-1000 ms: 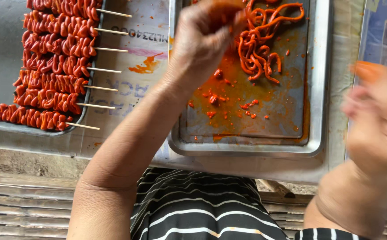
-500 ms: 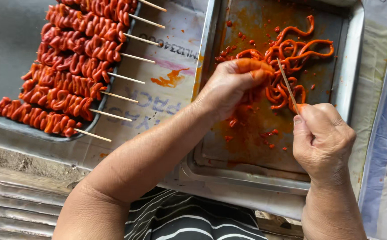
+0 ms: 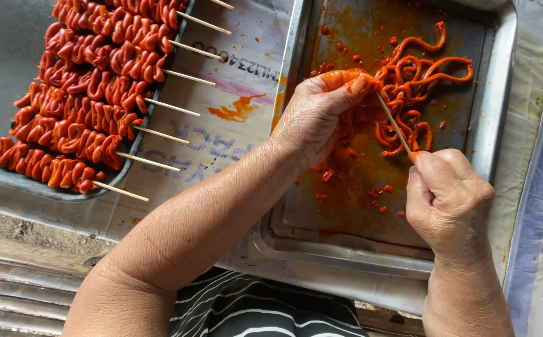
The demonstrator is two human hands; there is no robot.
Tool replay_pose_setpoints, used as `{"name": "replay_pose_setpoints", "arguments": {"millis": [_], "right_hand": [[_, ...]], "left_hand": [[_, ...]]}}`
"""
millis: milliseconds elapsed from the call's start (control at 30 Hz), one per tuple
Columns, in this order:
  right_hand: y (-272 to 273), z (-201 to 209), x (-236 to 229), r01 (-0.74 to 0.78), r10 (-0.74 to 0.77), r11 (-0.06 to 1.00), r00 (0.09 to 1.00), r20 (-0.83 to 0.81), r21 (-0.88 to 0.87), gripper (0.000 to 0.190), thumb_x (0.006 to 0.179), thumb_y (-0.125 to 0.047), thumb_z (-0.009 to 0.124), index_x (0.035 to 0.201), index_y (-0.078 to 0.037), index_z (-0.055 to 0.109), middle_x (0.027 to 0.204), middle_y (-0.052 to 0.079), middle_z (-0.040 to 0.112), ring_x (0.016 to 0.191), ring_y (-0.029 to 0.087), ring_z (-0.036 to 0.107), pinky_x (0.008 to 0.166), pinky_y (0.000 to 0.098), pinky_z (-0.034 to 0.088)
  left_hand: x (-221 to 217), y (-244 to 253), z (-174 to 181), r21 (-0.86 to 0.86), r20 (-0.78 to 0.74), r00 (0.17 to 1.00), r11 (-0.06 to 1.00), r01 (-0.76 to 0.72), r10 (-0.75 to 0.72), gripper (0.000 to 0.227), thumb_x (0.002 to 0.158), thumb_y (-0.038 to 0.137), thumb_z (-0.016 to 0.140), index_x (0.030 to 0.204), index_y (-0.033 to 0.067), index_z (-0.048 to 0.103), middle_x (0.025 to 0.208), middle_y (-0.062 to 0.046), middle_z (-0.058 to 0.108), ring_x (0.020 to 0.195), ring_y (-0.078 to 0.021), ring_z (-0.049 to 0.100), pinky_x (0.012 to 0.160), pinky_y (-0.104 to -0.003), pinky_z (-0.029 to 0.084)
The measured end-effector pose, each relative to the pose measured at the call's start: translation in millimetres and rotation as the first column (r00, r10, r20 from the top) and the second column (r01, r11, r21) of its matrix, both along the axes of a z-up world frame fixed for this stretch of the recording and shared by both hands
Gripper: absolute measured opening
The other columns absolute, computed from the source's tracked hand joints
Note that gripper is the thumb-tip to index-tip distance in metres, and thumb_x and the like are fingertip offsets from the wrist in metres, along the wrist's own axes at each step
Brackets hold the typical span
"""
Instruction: The person skewers pieces of marinated animal intestines onto wooden sticks by hand, arranging the finished skewers on a metal tray.
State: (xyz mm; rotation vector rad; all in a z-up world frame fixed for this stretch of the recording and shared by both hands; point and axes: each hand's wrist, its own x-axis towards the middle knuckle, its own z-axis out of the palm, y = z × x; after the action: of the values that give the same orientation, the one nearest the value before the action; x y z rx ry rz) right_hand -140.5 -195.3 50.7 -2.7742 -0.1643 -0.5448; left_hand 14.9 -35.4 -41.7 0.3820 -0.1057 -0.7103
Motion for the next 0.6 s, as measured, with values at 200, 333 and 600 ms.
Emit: {"name": "replay_pose_setpoints", "arguments": {"millis": [200,333,600], "right_hand": [[4.5,5.4,2.3,-0.011,0.011,1.000,1.000,-0.015,-0.010,0.017,0.095,0.013,0.069,0.105,-0.001,0.069,0.089,0.011,0.062,0.073,0.023,0.064,0.063,0.0315,0.049],[10.0,12.5,6.2,-0.034,0.034,0.999,0.999,0.008,-0.042,0.021,0.088,0.016,0.068,0.103,0.000,0.068,0.090,0.014,0.061,0.072,0.027,0.064,0.061,0.0343,0.049],[12.5,14.5,6.8,-0.045,0.046,0.999,0.999,0.008,-0.031,0.022,0.088,0.016,0.069,0.103,0.001,0.067,0.091,0.014,0.062,0.074,0.029,0.065,0.063,0.0355,0.050]], "left_hand": [[-1.2,-0.4,0.8,0.033,0.087,0.996,0.999,-0.029,0.026,0.029,0.100,0.022,0.072,0.113,-0.0033,0.068,0.102,-0.014,0.074,0.091,-0.0265,0.075,0.081,-0.040,0.063],[-2.3,-1.8,2.2,0.053,0.105,0.994,0.997,-0.048,0.042,0.027,0.100,0.020,0.071,0.112,-0.0036,0.068,0.101,-0.014,0.074,0.088,-0.0255,0.076,0.080,-0.039,0.065],[-4.3,-1.4,5.0,0.188,0.118,0.993,0.981,-0.048,0.026,0.024,0.099,0.019,0.070,0.110,-0.0023,0.069,0.094,-0.011,0.076,0.083,-0.0222,0.076,0.061,-0.030,0.051]]}}
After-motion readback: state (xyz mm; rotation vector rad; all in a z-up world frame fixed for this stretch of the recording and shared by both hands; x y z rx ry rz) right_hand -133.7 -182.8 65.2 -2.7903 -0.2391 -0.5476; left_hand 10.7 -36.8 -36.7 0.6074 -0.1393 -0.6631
